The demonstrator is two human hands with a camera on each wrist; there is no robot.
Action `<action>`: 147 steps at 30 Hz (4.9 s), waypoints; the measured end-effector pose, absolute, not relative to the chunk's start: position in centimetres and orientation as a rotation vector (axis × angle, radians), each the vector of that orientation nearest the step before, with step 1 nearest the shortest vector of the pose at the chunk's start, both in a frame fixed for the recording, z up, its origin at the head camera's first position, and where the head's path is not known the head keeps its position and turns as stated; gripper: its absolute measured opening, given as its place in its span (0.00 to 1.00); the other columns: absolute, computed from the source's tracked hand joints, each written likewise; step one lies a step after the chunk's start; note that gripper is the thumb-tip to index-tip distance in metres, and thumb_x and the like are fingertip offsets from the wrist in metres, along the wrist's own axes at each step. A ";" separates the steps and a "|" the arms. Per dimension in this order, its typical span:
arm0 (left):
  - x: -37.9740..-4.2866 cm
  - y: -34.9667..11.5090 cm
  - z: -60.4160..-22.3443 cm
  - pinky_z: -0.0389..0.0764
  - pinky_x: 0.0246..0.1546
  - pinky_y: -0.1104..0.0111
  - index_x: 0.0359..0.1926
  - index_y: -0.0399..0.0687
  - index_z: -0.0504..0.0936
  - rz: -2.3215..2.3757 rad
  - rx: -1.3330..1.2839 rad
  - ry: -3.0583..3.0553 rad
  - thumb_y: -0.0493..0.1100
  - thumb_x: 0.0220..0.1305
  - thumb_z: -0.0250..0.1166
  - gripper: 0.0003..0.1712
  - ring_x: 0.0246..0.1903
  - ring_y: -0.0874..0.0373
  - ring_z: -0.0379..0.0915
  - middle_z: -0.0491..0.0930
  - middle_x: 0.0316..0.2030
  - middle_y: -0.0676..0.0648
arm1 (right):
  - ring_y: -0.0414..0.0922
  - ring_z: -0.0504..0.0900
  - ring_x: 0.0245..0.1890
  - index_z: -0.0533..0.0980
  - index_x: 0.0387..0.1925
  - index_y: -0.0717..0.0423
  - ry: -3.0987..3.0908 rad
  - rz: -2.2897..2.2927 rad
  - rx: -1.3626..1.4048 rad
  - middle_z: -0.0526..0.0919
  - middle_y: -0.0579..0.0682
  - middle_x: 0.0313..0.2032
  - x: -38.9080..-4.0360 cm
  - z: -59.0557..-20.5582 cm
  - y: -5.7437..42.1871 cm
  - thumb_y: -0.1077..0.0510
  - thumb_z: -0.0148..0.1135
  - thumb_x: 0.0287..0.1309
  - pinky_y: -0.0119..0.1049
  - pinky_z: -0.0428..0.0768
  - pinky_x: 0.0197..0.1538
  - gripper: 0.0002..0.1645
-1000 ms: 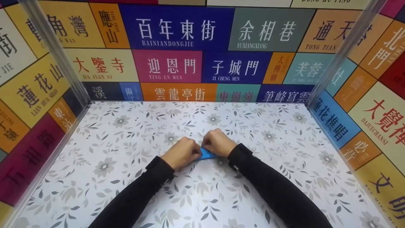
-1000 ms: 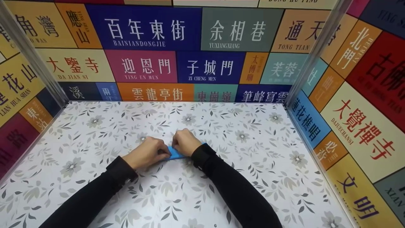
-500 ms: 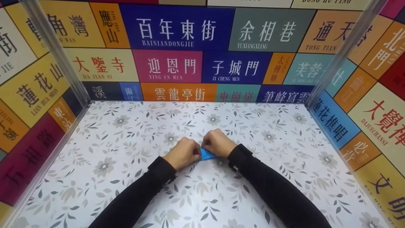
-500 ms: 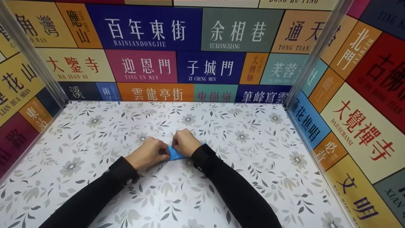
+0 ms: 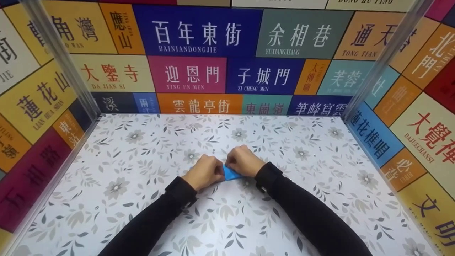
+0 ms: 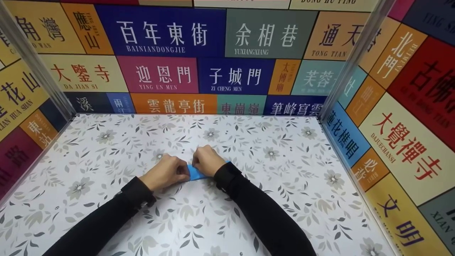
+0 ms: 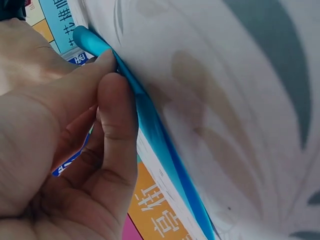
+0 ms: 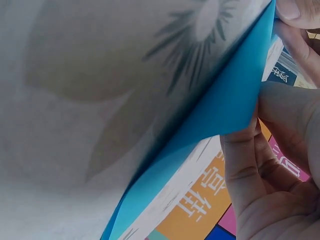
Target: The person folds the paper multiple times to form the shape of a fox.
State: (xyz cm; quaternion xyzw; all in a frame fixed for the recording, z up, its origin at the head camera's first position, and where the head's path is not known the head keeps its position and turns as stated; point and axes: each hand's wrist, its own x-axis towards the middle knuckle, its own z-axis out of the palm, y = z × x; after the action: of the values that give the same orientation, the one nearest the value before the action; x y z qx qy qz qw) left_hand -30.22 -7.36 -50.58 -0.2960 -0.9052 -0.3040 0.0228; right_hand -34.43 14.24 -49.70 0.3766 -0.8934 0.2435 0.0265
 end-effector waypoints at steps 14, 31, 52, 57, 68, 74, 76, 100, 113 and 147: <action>-29.6 -8.6 -50.2 0.86 0.40 0.62 0.29 0.46 0.94 -0.974 -0.825 -2.866 0.34 0.62 0.86 0.08 0.28 0.59 0.81 0.92 0.25 0.50 | 0.54 0.96 0.38 0.95 0.37 0.62 -2.776 0.742 1.139 0.98 0.54 0.35 -34.5 -49.8 14.1 0.73 0.76 0.62 0.48 0.95 0.48 0.08; -29.3 -11.0 -50.4 0.84 0.37 0.69 0.30 0.45 0.94 -0.981 -0.820 -2.894 0.32 0.60 0.84 0.07 0.27 0.65 0.77 0.91 0.26 0.50 | 0.55 0.97 0.40 0.95 0.39 0.63 -2.784 0.764 1.156 0.98 0.56 0.36 -34.4 -49.9 14.1 0.72 0.77 0.64 0.50 0.95 0.50 0.06; -29.5 -10.9 -49.9 0.88 0.42 0.64 0.35 0.45 0.96 -1.018 -0.798 -2.863 0.32 0.59 0.84 0.06 0.30 0.63 0.83 0.94 0.30 0.49 | 0.55 0.97 0.39 0.95 0.37 0.62 -2.764 0.724 1.144 0.98 0.55 0.35 -34.3 -49.7 14.0 0.72 0.77 0.63 0.50 0.96 0.49 0.06; -29.8 -9.9 -50.0 0.91 0.45 0.62 0.37 0.45 0.97 -0.999 -0.816 -2.842 0.34 0.61 0.86 0.06 0.33 0.58 0.89 0.96 0.33 0.48 | 0.54 0.97 0.38 0.95 0.36 0.62 -2.750 0.698 1.151 0.98 0.55 0.34 -34.2 -49.8 14.0 0.73 0.78 0.62 0.49 0.95 0.47 0.07; -30.0 -9.8 -50.8 0.94 0.61 0.51 0.47 0.42 0.99 -1.021 -0.871 -2.851 0.35 0.63 0.87 0.12 0.49 0.45 0.98 0.99 0.43 0.44 | 0.55 0.96 0.38 0.95 0.37 0.62 -2.742 0.729 1.160 0.98 0.55 0.34 -34.2 -49.9 14.0 0.73 0.77 0.62 0.49 0.95 0.48 0.07; -29.8 -10.0 -50.8 0.94 0.55 0.55 0.47 0.44 0.99 -0.948 -0.964 -2.815 0.36 0.65 0.86 0.10 0.46 0.48 0.95 0.98 0.41 0.46 | 0.55 0.97 0.38 0.95 0.37 0.63 -2.743 0.742 1.155 0.98 0.55 0.35 -34.2 -49.9 14.2 0.74 0.77 0.61 0.49 0.95 0.47 0.07; -29.6 -10.1 -50.7 0.93 0.53 0.55 0.47 0.44 0.99 -0.896 -1.009 -2.786 0.35 0.66 0.85 0.09 0.45 0.46 0.93 0.96 0.41 0.44 | 0.55 0.97 0.38 0.95 0.37 0.63 -2.739 0.738 1.154 0.98 0.56 0.35 -34.3 -49.9 14.2 0.74 0.77 0.61 0.49 0.95 0.47 0.07; -29.1 -10.1 -50.5 0.90 0.48 0.53 0.45 0.47 1.00 -0.721 -1.012 -2.761 0.35 0.64 0.85 0.08 0.42 0.45 0.87 0.94 0.39 0.44 | 0.50 0.96 0.38 0.95 0.38 0.59 -2.740 0.745 1.162 0.97 0.54 0.36 -31.3 -48.0 14.2 0.69 0.82 0.64 0.42 0.94 0.45 0.04; -29.1 -10.2 -50.6 0.91 0.49 0.51 0.44 0.46 0.99 -0.713 -0.996 -2.762 0.36 0.63 0.86 0.09 0.42 0.43 0.88 0.94 0.39 0.45 | 0.43 0.90 0.30 0.94 0.30 0.55 -2.795 0.786 1.149 0.96 0.50 0.29 -30.8 -49.2 13.2 0.64 0.88 0.60 0.31 0.85 0.40 0.06; -29.3 -10.3 -50.9 0.91 0.49 0.50 0.44 0.44 1.00 -0.722 -1.064 -2.699 0.37 0.63 0.86 0.08 0.41 0.41 0.90 0.95 0.38 0.42 | 0.44 0.90 0.29 0.94 0.30 0.57 -2.879 0.696 1.064 0.96 0.50 0.28 -31.1 -49.2 15.1 0.63 0.90 0.59 0.37 0.89 0.40 0.08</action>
State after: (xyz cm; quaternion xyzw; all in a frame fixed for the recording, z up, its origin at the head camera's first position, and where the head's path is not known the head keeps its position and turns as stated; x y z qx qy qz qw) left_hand -29.30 -10.31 -50.94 -0.3549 -0.9001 -0.2408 0.0761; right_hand -31.07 15.06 -49.19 0.3381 -0.9147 0.2212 -0.0029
